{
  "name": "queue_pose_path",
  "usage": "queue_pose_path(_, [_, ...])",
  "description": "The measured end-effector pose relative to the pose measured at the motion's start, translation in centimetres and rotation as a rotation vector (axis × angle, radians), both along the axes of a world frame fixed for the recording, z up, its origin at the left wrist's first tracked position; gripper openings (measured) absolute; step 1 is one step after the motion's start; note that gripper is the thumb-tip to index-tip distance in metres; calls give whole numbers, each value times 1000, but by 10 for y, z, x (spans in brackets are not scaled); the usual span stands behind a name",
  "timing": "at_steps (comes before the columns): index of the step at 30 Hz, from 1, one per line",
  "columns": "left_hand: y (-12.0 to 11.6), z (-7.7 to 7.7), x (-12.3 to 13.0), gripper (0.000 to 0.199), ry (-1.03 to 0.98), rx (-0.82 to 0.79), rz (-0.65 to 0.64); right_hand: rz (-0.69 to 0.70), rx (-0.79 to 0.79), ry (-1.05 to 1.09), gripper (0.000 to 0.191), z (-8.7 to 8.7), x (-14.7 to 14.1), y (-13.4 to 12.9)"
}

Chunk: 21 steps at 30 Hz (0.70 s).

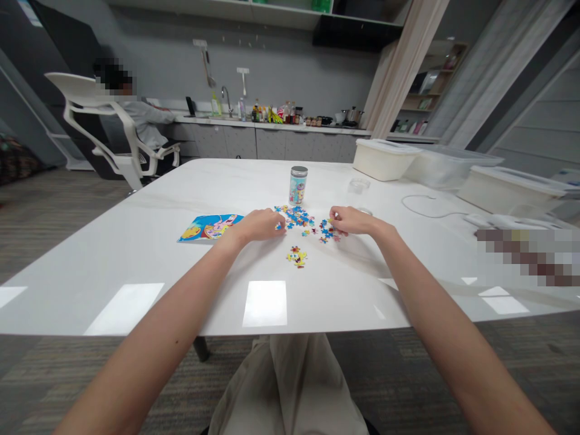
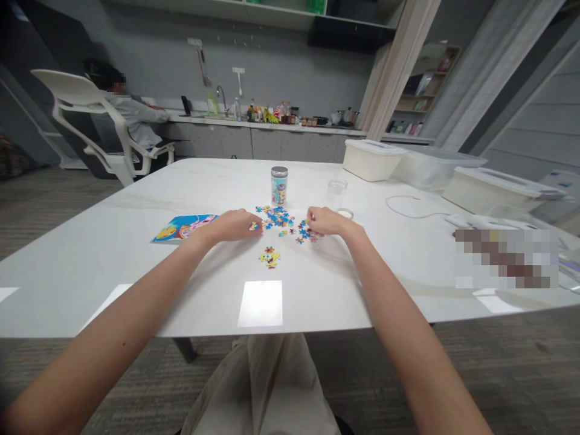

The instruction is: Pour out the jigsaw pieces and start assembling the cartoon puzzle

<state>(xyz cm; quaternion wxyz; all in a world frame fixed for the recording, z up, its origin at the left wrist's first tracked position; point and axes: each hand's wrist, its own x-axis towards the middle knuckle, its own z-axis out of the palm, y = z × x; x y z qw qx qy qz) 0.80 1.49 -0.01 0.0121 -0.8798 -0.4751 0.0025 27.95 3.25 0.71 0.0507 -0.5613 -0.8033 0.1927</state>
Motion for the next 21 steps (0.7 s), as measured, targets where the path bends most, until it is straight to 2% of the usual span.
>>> queue_pose_path(2, [-2, 1, 2, 31, 28, 38, 10, -47, -188, 14, 6, -2, 8, 4])
queue_pose_path(4, [-2, 0, 5, 32, 36, 45, -18, -46, -287, 83, 11, -5, 11, 7])
queue_pose_path(10, [-4, -8, 19, 35, -2, 9, -187, 76, -85, 222, 11, -18, -10, 6])
queue_pose_path(15, [-10, -11, 30, 37, 4, -20, -237, 104, 33, 326, 9, -15, -21, 1])
queue_pose_path(17, [-10, -11, 31, 37, 17, -13, -232, 101, -84, 429, 9, -10, -19, -2])
queue_pose_path(20, [-9, -11, 29, 37, 55, 19, -202, 152, -464, 496, 7, -6, -16, -7])
queue_pose_path(21, [-8, -11, 27, 36, 71, 30, -191, 162, -534, 508, 7, -6, -17, -8])
